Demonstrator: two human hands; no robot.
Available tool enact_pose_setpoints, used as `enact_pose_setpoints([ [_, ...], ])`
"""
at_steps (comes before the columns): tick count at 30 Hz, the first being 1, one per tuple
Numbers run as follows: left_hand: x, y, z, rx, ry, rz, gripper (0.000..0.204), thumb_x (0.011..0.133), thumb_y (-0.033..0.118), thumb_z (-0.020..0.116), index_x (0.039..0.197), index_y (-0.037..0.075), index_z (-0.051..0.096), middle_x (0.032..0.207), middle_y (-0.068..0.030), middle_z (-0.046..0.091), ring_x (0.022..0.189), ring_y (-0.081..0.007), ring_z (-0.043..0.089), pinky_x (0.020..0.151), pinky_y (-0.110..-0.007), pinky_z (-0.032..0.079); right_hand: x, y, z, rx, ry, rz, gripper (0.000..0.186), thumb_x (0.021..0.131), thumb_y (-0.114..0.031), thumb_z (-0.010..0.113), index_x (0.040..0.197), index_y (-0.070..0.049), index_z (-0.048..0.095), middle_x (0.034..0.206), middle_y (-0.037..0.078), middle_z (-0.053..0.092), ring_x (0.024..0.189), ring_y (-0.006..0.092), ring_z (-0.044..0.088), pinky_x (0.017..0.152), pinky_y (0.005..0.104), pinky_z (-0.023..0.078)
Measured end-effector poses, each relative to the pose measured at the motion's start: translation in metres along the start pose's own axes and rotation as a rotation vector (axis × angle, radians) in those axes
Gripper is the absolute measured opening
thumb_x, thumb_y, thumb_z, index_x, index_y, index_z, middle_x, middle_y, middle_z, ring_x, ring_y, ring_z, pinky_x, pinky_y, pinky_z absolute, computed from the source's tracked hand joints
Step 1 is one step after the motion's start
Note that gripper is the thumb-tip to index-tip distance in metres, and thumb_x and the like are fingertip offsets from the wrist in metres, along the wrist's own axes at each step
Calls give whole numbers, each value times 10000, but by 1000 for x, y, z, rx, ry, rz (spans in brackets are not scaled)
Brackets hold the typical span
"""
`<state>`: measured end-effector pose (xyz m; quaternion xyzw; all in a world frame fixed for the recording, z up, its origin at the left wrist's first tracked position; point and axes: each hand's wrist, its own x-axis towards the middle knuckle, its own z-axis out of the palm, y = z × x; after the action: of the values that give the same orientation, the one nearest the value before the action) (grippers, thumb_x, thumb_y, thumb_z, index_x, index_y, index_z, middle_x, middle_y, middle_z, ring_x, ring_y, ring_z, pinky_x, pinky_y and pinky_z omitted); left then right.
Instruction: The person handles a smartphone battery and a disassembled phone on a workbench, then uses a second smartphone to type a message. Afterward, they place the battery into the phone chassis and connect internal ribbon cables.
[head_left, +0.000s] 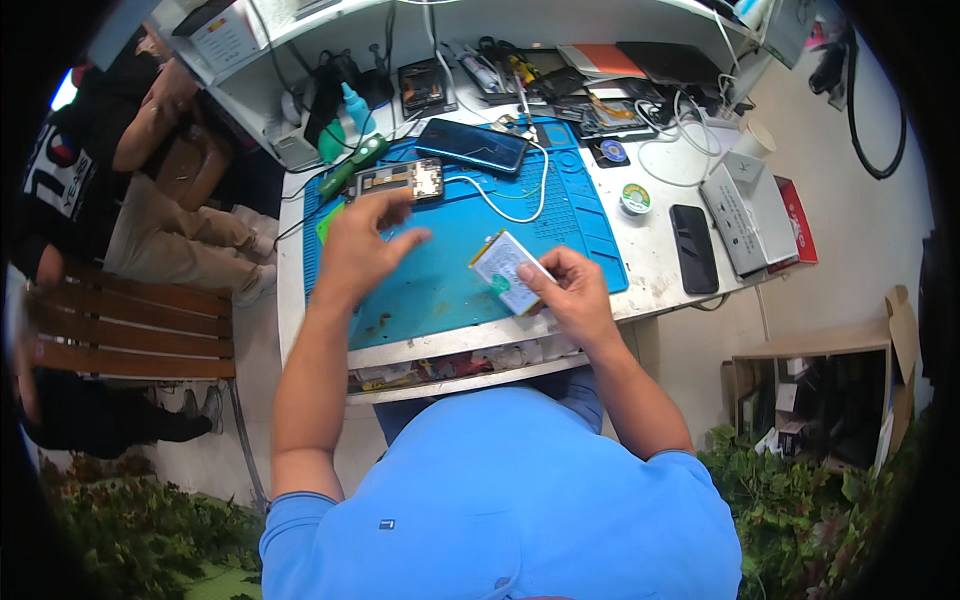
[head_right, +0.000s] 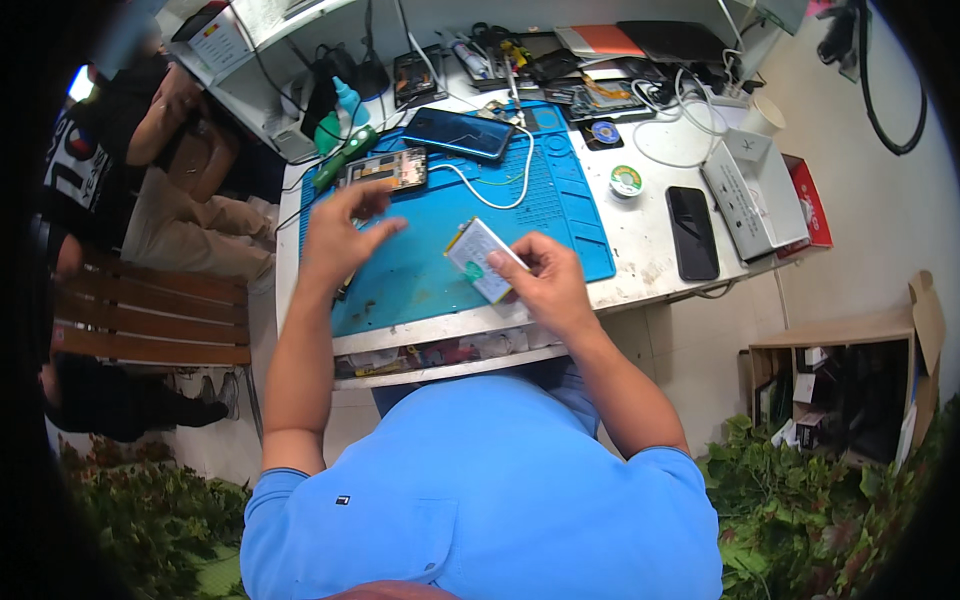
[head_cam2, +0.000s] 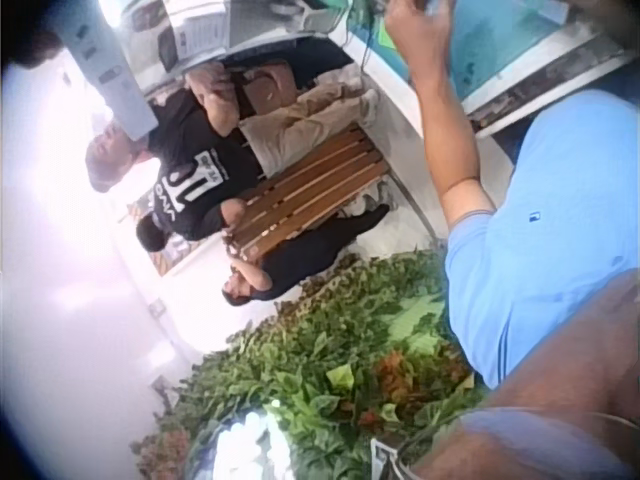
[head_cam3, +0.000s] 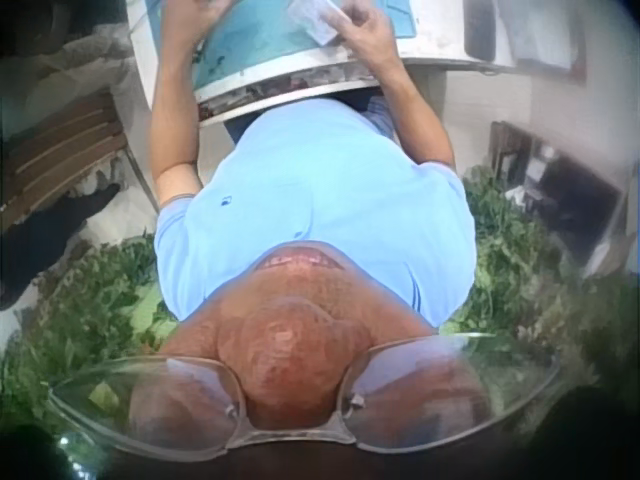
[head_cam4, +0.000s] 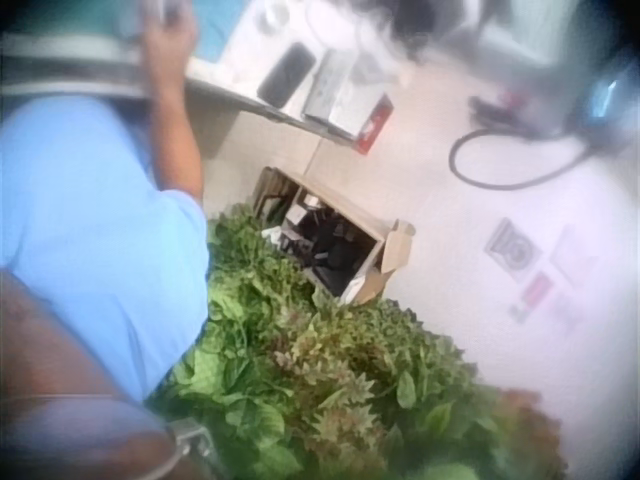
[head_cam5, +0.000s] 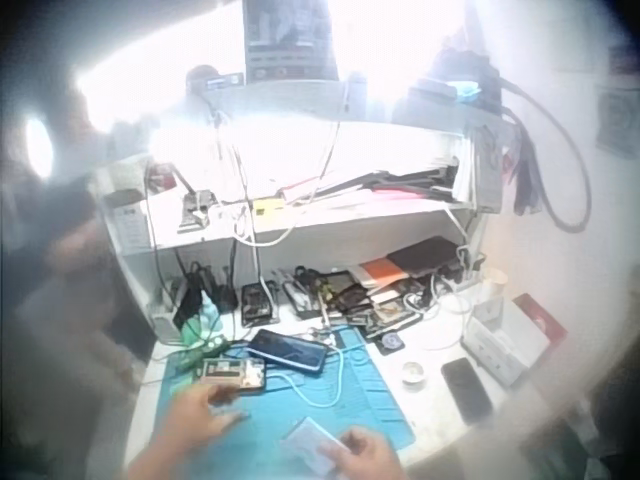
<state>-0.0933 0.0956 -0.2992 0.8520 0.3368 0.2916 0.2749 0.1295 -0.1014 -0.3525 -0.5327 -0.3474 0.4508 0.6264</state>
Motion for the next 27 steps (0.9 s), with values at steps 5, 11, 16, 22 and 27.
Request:
enact_pose_setpoints([
  [5, 67, -37, -34, 356, -240, 101, 862, 660, 141, 966, 1450, 82, 624, 1357, -170, 700, 1199, -347, 700, 1055, -414, 555, 9, 14, -13, -19, 9, -85, 254, 999, -217, 802, 947, -8, 668, 848, 68, 725, 743, 77, 662, 644, 245, 533],
  [11, 102, -47, -39, 453, -544, 14, 973, 597, 155, 981, 1486, 84, 593, 1399, -159, 686, 1287, -333, 661, 1124, -412, 526, 4, 19, -14, -14, 40, -111, 259, 1005, -211, 794, 959, 1, 654, 862, 73, 718, 753, 84, 656, 671, 255, 548],
  [16, 101, -42, -39, 528, -516, 83, 970, 585, 177, 988, 1473, 94, 606, 1359, -136, 702, 1245, -310, 678, 1100, -405, 535, 6, 23, -15, -13, 38, -120, 255, 1003, -212, 798, 957, -4, 658, 859, 68, 718, 742, 79, 649, 664, 251, 543],
  [22, 95, -43, -40, 528, -489, 104, 877, 610, 220, 968, 1418, 103, 650, 1313, -111, 665, 1210, -310, 675, 1065, -412, 550, 5, 17, -12, -14, 41, -96, 249, 1002, -209, 801, 958, -8, 659, 847, 58, 717, 737, 68, 640, 652, 238, 533],
  [27, 99, -49, -38, 521, -549, 73, 847, 581, 211, 955, 1374, 94, 684, 1293, -114, 659, 1202, -313, 669, 1065, -402, 547, 6, 20, -14, -10, 28, -101, 254, 1000, -213, 803, 953, -9, 659, 845, 60, 721, 737, 67, 642, 649, 238, 532],
])
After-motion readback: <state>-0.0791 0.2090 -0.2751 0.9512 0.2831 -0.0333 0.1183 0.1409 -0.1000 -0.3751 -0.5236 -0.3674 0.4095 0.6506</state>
